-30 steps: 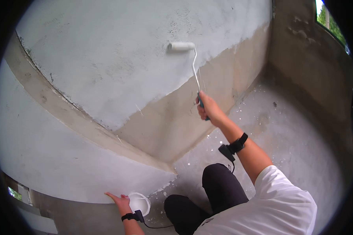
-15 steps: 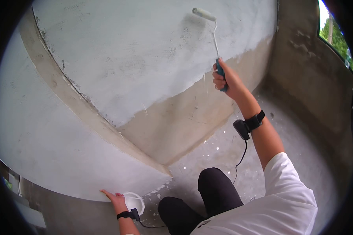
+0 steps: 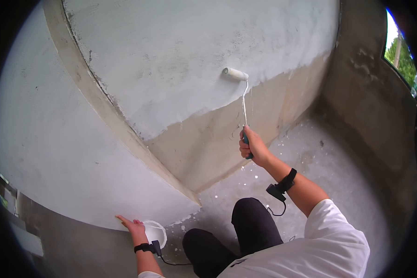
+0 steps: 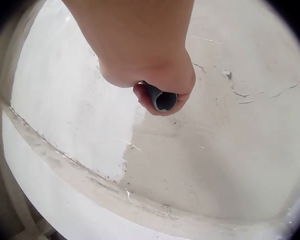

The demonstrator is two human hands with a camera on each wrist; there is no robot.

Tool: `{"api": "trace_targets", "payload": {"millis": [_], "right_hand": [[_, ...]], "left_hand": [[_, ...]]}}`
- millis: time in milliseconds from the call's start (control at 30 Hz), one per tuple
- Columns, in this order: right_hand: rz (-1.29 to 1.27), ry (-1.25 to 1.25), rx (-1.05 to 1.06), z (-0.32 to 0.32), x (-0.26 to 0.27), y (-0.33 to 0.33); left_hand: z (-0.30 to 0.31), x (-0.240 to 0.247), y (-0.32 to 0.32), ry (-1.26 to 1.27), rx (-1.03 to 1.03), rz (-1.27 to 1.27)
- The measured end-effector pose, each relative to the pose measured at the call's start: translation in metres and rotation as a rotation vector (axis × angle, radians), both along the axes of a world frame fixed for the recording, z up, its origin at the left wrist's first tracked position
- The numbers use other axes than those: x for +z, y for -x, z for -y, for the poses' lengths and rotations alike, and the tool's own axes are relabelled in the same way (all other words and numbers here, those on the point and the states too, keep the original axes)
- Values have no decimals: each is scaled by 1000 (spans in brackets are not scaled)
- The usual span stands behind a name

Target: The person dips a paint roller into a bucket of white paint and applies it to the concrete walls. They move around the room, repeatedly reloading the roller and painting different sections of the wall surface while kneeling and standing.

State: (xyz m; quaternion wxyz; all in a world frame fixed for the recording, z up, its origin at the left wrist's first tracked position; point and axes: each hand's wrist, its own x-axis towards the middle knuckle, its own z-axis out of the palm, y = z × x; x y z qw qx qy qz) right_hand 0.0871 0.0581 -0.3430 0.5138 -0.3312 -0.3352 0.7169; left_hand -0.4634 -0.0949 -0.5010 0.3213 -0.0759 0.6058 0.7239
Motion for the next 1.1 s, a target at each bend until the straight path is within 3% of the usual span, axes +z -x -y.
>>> {"api": "trace_targets", "payload": {"millis": [167, 233, 333, 400, 500, 567, 667, 833, 967, 1100], "right_hand": [[76, -328, -178, -31, 75, -19], [93, -376, -181, -37, 118, -7], [124, -397, -134, -45, 131, 16], [154, -373, -124, -51, 108, 33], [260, -362, -201, -42, 16, 67], [275, -240, -131, -20, -39, 79], [253, -140, -12, -8, -65, 65], [275, -393, -251, -32, 41, 48], [280, -470, -273, -50, 148, 48], [165, -388, -150, -45, 138, 64]], "left_hand": [[0, 3, -3, 23, 49, -12], [-3, 2, -2, 68, 83, -46], [4, 17, -10, 85, 34, -15], [4, 19, -11, 89, 38, -7], [7, 23, -11, 104, 40, 17], [6, 25, -8, 114, 42, 33], [3, 13, -3, 121, 69, 49], [4, 4, 3, 103, 30, 19], [2, -2, 10, 89, 44, 15], [4, 7, 5, 96, 21, 34]]}}
